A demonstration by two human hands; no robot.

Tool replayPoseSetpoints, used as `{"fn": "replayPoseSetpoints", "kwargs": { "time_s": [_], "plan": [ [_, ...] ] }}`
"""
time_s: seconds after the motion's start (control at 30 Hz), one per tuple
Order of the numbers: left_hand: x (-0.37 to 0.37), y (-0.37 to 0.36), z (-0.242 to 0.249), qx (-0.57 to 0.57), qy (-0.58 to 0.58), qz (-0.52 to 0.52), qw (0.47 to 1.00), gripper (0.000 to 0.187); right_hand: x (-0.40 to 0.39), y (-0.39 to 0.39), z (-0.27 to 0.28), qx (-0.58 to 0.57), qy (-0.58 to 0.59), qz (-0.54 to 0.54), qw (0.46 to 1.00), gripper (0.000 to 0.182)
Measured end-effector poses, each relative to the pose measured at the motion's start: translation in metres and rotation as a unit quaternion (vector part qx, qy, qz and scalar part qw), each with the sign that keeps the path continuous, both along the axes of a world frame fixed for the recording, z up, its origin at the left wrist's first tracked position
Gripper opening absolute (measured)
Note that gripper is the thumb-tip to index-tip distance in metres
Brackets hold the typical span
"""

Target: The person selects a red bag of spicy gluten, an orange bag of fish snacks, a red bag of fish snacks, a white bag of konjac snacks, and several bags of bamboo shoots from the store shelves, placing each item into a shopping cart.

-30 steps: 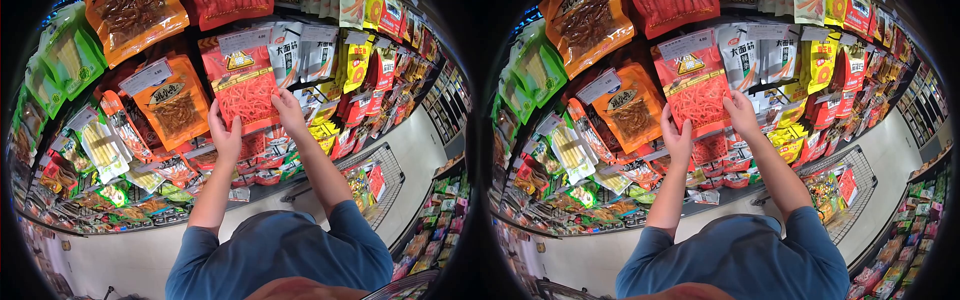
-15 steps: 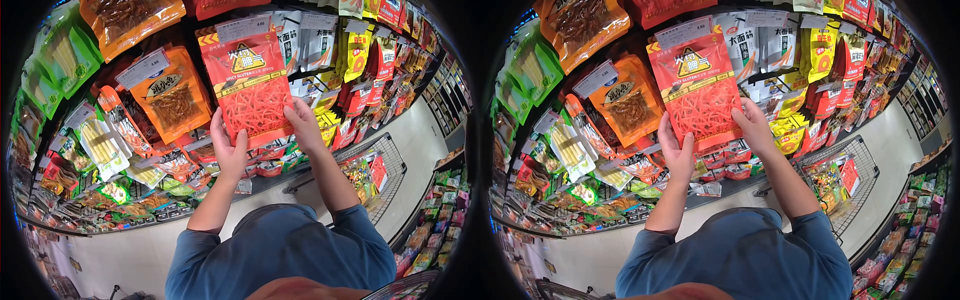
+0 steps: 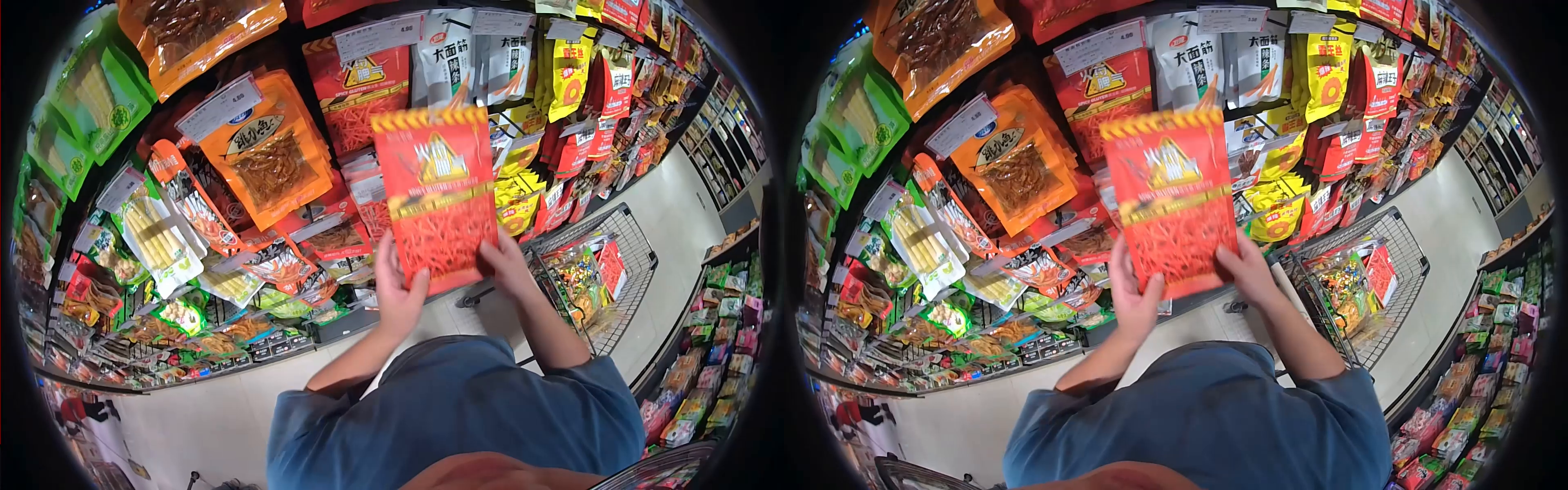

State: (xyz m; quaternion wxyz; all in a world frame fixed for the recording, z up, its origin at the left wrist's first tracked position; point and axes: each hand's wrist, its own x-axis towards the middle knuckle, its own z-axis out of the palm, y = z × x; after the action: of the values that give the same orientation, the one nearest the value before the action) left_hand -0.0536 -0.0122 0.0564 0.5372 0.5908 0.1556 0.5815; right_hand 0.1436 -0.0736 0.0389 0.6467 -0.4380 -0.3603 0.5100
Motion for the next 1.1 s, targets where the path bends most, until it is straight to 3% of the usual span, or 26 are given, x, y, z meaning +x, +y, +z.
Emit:
{"fn": "replayPoseSetpoints", "kwargs": {
  "time_s": [0.07,0.13,0.27,0.3,0.37,0.57,0.87,1.1],
  "plan": [
    [0.0,-0.021,-0.033,-0.128,-0.006,-0.095,0.987,0.069,-0.003,-0.03,-0.033,-0.009,0.047,0.009,0.999,0.044],
    [0.005,-0.036,-0.066,-0.175,0.032,-0.157,0.971,0.062,-0.003,-0.063,-0.059,-0.087,0.043,-0.011,0.995,0.045],
    [0.01,-0.052,-0.101,-0.249,0.137,-0.268,0.92,0.042,0.005,-0.107,-0.084,-0.133,0.073,-0.054,0.987,0.044],
    [0.014,-0.056,-0.106,-0.267,0.162,-0.257,0.914,0.03,0.009,-0.112,-0.089,-0.118,0.061,-0.057,0.989,0.04],
    [0.025,-0.064,-0.118,-0.306,0.138,-0.266,0.903,0.029,0.017,-0.118,-0.096,-0.101,0.097,-0.061,0.988,0.039],
    [0.06,-0.09,-0.108,-0.346,0.103,-0.279,0.89,0.043,0.049,-0.142,-0.088,-0.096,0.148,-0.076,0.981,0.045],
    [0.105,-0.151,-0.101,-0.368,0.108,-0.316,0.868,0.046,0.101,-0.214,-0.11,-0.131,0.215,-0.088,0.964,0.045],
    [0.133,-0.207,-0.098,-0.394,0.125,-0.287,0.864,0.045,0.126,-0.255,-0.118,-0.118,0.299,-0.071,0.944,0.047]
  ]
}}
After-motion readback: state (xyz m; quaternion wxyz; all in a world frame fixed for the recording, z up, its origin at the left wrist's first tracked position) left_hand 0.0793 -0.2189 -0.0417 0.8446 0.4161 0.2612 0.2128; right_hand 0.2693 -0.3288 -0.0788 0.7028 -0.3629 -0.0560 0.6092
